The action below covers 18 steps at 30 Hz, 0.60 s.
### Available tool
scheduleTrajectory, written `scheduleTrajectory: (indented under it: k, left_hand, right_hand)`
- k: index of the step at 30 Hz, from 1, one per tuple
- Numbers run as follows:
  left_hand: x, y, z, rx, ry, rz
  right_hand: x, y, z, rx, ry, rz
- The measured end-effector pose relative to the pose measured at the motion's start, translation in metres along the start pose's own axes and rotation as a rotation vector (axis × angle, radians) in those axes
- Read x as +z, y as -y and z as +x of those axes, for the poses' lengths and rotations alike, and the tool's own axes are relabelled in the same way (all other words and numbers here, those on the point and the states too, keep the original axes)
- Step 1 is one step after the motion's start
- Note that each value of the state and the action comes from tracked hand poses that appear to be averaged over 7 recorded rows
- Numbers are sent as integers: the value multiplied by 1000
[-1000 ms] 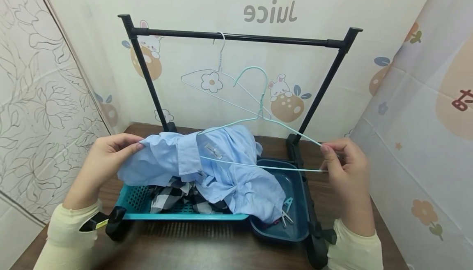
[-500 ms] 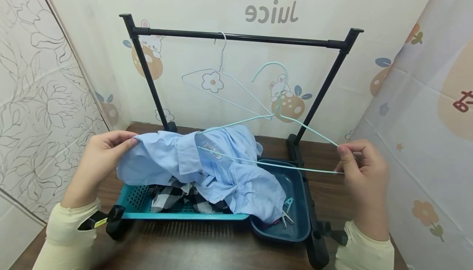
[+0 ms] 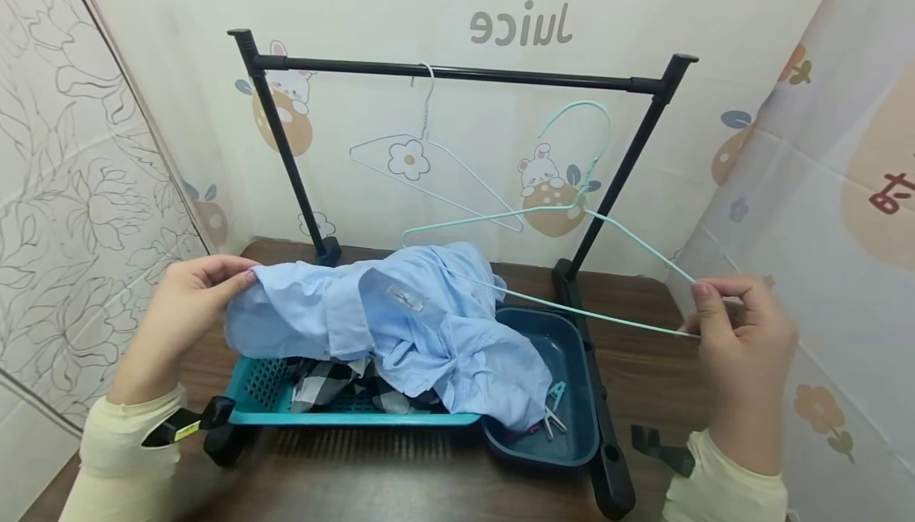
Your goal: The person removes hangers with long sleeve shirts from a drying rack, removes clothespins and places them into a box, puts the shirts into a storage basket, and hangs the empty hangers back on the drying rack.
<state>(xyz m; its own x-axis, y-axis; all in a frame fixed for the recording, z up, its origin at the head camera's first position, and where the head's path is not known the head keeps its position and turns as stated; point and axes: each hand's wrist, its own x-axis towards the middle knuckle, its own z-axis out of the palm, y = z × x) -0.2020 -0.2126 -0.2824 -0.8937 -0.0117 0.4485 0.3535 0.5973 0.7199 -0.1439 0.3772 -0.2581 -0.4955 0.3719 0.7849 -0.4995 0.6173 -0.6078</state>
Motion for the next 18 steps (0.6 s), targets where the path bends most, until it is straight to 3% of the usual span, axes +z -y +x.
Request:
scheduleTrajectory:
  k: [9, 18]
  left_hand:
    - [1, 1, -2, -5, 98, -4]
    - [7, 0, 1, 30, 281, -44]
  right_hand:
    - [-5, -2, 1, 24, -34, -47]
    - [4, -4, 1, -30, -65, 11]
